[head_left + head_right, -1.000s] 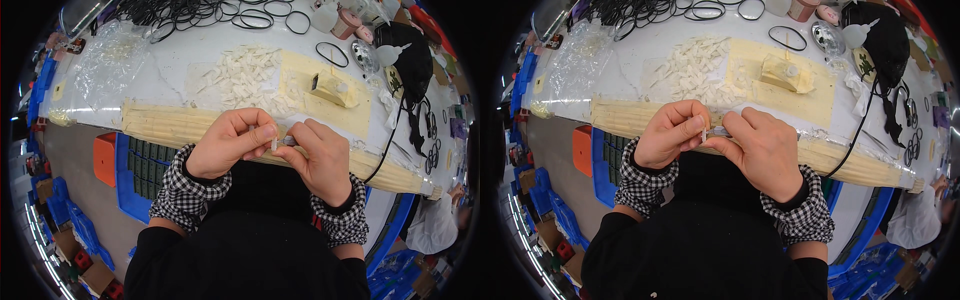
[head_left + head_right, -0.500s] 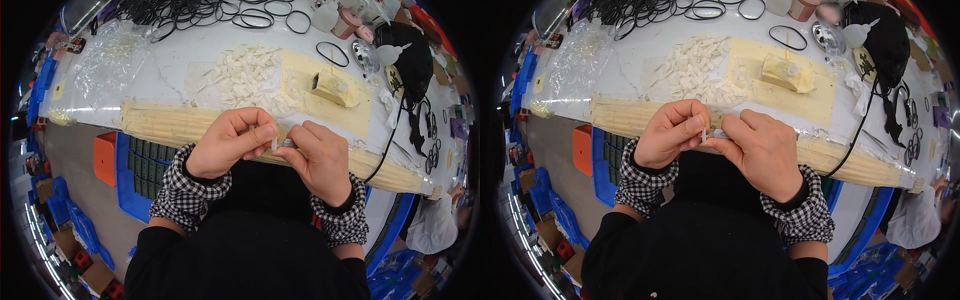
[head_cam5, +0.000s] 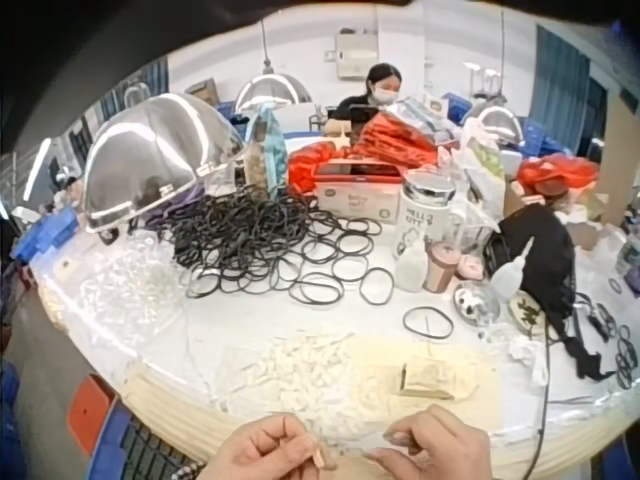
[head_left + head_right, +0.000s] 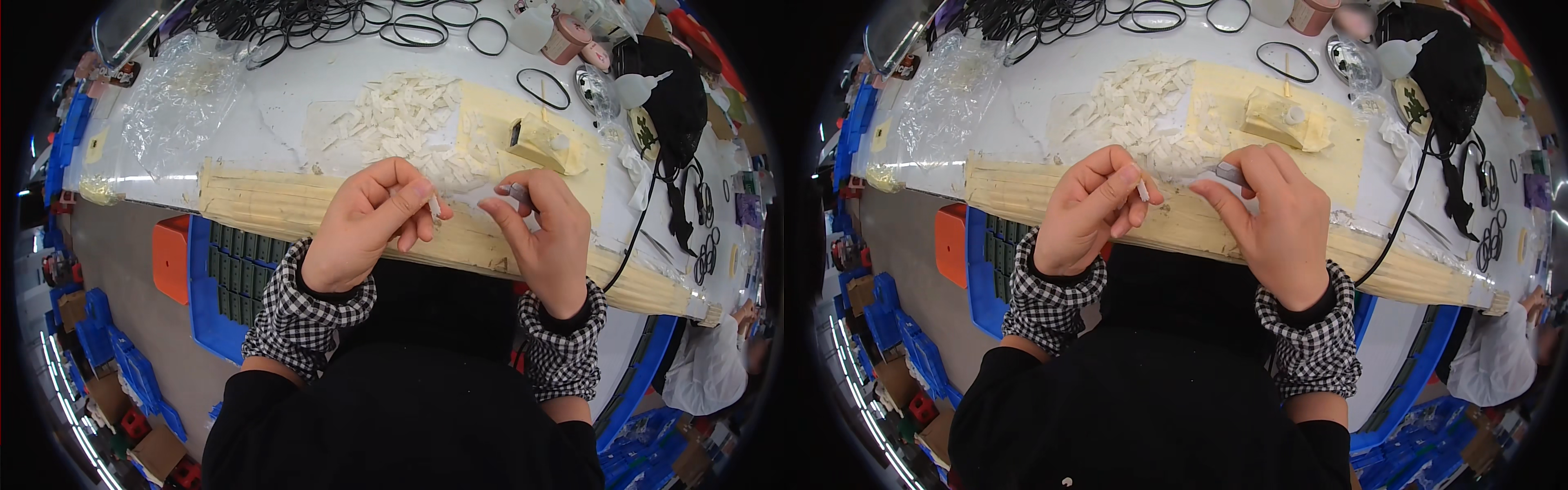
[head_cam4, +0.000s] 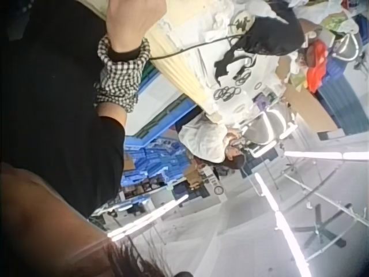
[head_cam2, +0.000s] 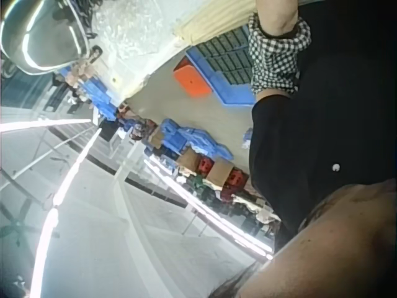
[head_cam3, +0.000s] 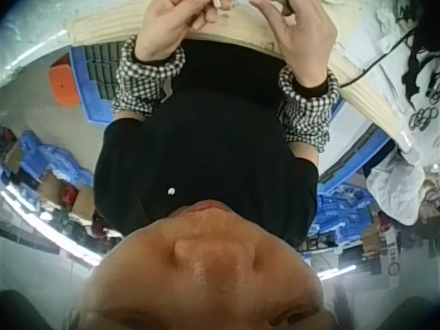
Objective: Assembling or preparing small white plastic components at a factory workstation.
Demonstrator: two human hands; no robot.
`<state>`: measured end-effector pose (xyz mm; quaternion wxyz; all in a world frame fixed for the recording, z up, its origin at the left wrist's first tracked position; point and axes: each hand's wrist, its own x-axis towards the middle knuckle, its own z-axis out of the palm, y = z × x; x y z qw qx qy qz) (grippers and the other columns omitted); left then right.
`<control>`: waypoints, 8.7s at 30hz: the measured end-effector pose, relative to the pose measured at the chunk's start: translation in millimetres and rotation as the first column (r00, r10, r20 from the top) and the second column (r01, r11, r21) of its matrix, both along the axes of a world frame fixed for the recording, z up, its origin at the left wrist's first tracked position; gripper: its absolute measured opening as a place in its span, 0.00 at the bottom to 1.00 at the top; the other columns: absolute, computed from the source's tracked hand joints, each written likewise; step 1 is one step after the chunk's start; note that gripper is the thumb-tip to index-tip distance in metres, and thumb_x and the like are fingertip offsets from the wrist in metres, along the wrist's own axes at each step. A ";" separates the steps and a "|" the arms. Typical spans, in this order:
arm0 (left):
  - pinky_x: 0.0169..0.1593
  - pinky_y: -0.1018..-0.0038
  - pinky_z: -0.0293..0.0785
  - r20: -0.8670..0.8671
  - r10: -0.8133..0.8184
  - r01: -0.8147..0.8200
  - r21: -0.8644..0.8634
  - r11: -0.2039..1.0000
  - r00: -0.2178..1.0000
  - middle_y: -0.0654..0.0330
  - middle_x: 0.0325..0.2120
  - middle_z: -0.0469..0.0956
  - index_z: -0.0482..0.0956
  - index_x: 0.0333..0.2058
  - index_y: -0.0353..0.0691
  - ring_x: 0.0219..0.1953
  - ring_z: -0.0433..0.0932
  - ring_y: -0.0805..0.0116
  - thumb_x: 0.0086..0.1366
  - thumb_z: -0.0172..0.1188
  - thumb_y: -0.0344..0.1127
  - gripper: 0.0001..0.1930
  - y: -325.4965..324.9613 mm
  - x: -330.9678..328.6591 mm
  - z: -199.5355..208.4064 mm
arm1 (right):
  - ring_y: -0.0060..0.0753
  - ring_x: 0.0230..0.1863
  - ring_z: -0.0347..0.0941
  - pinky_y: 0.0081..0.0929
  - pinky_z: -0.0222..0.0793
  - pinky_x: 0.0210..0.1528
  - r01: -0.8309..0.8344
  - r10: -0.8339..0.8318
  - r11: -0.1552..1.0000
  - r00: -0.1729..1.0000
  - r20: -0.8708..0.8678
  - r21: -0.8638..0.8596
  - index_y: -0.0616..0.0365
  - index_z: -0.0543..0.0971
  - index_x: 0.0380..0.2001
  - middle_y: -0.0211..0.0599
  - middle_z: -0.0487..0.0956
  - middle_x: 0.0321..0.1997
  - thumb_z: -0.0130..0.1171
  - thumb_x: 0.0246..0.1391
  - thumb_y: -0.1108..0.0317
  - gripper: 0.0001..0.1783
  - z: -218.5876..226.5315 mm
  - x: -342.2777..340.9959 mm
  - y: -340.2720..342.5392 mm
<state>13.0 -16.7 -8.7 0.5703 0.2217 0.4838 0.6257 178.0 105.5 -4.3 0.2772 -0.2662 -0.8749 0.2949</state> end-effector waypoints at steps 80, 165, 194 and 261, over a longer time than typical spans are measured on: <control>0.25 0.86 0.53 0.388 -0.089 0.055 0.098 0.994 0.917 0.74 0.20 0.64 0.74 0.37 0.39 0.21 0.56 0.87 0.68 0.55 0.37 0.07 15.1 7.5 -9.6 | 0.26 0.19 0.67 0.22 0.60 0.20 -0.038 -0.001 0.989 0.966 -0.260 -0.143 0.57 0.80 0.34 0.32 0.78 0.27 0.67 0.46 0.73 0.10 12.4 -13.1 -27.0; 0.28 0.87 0.59 0.257 -0.129 0.091 0.156 0.984 0.958 0.67 0.27 0.73 0.76 0.40 0.35 0.25 0.62 0.84 0.68 0.55 0.34 0.08 10.5 16.7 -11.0 | 0.16 0.22 0.58 0.17 0.54 0.25 -0.130 0.037 0.779 0.986 -0.163 -0.613 0.62 0.75 0.30 0.27 0.67 0.23 0.62 0.53 0.72 0.07 13.4 4.1 -17.2; 0.29 0.86 0.61 0.446 -0.134 0.053 0.189 0.981 0.885 0.69 0.23 0.69 0.74 0.35 0.39 0.24 0.62 0.82 0.70 0.52 0.37 0.08 8.9 16.8 -17.0 | 0.35 0.21 0.67 0.30 0.62 0.22 -0.026 0.009 0.971 0.998 0.069 0.238 0.52 0.72 0.25 0.31 0.65 0.20 0.60 0.47 0.45 0.21 6.8 -4.8 -20.5; 0.28 0.86 0.59 0.161 0.018 -0.017 -0.007 1.000 0.987 0.64 0.32 0.75 0.73 0.43 0.33 0.26 0.65 0.83 0.67 0.55 0.32 0.09 14.2 21.9 -3.0 | 0.32 0.26 0.75 0.23 0.71 0.29 0.024 -0.049 0.966 0.994 -0.093 -0.258 0.61 0.76 0.29 0.37 0.74 0.28 0.61 0.44 0.79 0.06 8.8 7.3 -13.7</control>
